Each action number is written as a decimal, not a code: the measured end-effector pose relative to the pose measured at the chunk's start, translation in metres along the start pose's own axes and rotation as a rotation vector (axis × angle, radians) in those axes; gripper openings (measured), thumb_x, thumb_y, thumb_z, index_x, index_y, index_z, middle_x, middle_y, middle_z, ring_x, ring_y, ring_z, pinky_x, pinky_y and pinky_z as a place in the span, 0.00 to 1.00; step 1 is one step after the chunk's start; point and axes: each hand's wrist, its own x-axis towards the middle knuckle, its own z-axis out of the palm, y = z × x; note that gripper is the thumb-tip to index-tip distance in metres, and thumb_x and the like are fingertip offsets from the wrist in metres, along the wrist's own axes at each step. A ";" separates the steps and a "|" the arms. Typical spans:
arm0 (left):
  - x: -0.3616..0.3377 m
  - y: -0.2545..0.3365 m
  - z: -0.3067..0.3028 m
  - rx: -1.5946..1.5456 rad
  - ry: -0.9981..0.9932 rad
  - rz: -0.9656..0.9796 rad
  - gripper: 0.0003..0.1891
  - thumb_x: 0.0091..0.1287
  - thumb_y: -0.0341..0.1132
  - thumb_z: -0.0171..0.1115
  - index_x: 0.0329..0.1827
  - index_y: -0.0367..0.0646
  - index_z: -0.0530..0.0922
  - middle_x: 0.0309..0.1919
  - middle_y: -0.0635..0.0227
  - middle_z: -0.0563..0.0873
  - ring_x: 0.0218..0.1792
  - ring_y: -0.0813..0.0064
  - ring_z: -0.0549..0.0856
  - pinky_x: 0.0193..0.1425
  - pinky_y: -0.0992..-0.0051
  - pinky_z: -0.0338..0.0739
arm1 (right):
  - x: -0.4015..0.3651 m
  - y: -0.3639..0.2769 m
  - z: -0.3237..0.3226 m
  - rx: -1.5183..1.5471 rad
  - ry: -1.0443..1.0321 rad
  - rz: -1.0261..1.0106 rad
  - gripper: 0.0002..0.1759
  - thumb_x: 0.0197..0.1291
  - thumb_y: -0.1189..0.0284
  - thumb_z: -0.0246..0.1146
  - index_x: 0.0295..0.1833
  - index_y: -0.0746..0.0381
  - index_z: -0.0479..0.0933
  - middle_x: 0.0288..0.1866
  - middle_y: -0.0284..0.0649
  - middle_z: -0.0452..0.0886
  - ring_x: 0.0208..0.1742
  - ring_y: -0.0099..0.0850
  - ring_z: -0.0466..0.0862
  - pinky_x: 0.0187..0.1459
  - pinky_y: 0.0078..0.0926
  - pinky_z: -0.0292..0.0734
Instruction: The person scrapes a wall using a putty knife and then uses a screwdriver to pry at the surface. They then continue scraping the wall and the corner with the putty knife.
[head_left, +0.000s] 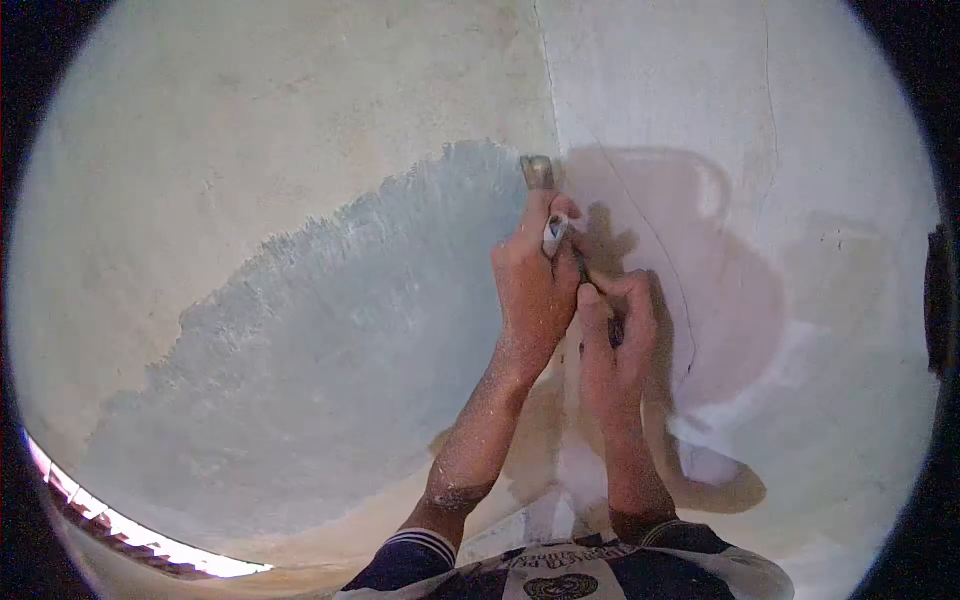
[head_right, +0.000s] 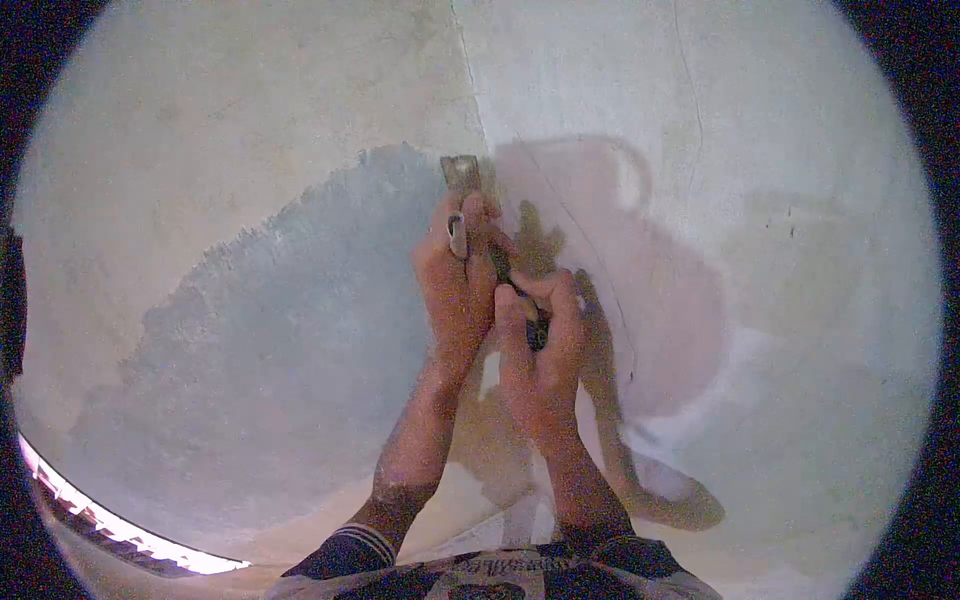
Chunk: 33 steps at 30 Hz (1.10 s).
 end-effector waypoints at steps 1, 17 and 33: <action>-0.004 0.005 -0.005 0.023 -0.033 0.015 0.09 0.67 0.21 0.53 0.47 0.42 0.77 0.37 0.56 0.86 0.32 0.52 0.89 0.36 0.63 0.80 | -0.008 -0.008 -0.004 0.076 -0.005 0.094 0.12 0.72 0.66 0.62 0.49 0.65 0.73 0.41 0.39 0.76 0.43 0.26 0.75 0.47 0.29 0.73; 0.012 -0.074 -0.040 0.090 0.047 0.106 0.10 0.67 0.20 0.52 0.46 0.42 0.77 0.39 0.58 0.85 0.28 0.62 0.88 0.31 0.69 0.79 | 0.003 0.035 0.074 0.175 -0.038 0.075 0.14 0.71 0.63 0.63 0.46 0.64 0.73 0.40 0.39 0.74 0.43 0.27 0.73 0.48 0.29 0.71; -0.005 -0.060 -0.026 0.061 0.086 0.117 0.13 0.62 0.17 0.54 0.47 0.43 0.76 0.37 0.60 0.86 0.30 0.63 0.90 0.34 0.70 0.81 | -0.007 0.031 0.046 0.245 -0.061 0.279 0.12 0.72 0.66 0.61 0.47 0.65 0.74 0.43 0.39 0.75 0.45 0.26 0.74 0.49 0.27 0.71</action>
